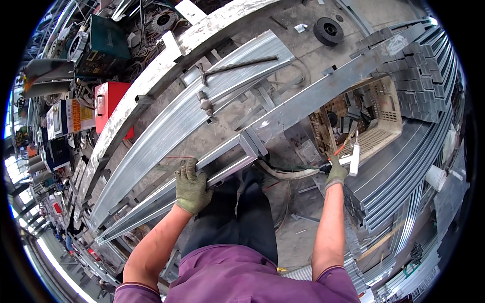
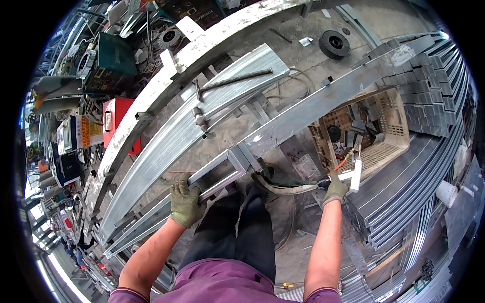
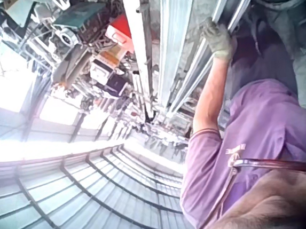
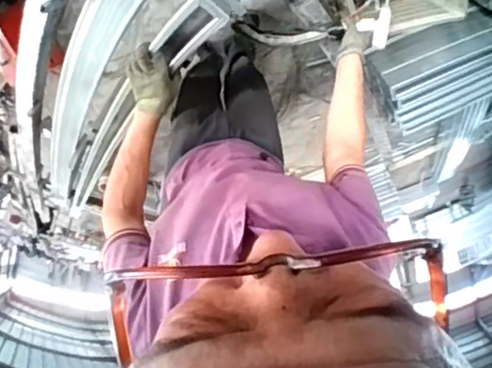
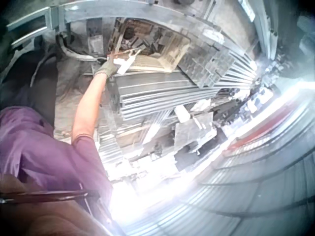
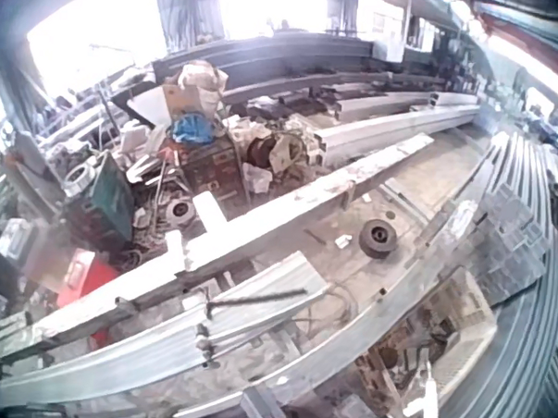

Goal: The person positions metal frame components on a workbench, uses a hammer to align joints, and welds the connections with a handheld welding torch. The person repeats this process for multiple joints on the frame.

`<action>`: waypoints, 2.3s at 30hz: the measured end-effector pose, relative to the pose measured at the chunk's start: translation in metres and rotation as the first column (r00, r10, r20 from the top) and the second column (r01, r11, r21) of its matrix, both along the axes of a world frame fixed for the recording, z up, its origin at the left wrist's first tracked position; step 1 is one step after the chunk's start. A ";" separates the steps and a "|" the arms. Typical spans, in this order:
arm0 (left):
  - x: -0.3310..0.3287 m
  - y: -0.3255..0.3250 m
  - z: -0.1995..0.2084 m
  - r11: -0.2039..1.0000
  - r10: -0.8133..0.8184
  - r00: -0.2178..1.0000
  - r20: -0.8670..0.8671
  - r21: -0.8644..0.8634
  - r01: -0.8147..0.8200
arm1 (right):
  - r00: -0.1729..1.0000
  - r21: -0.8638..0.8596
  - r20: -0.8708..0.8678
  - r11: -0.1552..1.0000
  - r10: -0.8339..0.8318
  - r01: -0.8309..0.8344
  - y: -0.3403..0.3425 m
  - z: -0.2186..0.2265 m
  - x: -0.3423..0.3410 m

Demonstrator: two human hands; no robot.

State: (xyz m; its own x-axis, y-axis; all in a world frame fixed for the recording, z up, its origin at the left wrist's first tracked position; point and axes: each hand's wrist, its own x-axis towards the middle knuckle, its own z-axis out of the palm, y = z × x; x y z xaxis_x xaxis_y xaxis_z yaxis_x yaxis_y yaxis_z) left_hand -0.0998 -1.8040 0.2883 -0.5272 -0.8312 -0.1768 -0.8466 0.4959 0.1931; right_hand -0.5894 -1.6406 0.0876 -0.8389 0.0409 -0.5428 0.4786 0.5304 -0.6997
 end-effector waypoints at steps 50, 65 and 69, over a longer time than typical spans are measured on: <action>-0.007 0.005 0.005 0.990 0.102 0.991 0.091 0.086 -0.109 | -0.679 0.005 -0.218 -0.695 0.701 -0.719 -0.194 0.359 0.039; -0.009 0.005 0.008 0.987 0.115 0.988 0.103 0.102 -0.125 | -0.653 -0.102 -0.173 -0.673 0.737 -0.732 -0.200 0.334 0.037; -0.009 0.005 0.009 0.985 0.109 0.986 0.126 0.118 -0.124 | -0.665 -0.099 -0.182 -0.686 0.724 -0.720 -0.202 0.337 0.040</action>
State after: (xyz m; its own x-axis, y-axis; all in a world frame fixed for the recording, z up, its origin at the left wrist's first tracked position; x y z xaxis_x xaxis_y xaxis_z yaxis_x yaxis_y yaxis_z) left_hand -0.1090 -1.7994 0.2976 -0.3970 -0.8529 -0.3391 -0.9178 0.3708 0.1419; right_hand -0.5493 -1.8431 0.4243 0.6354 -0.6710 -0.3821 -0.5624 -0.0631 -0.8245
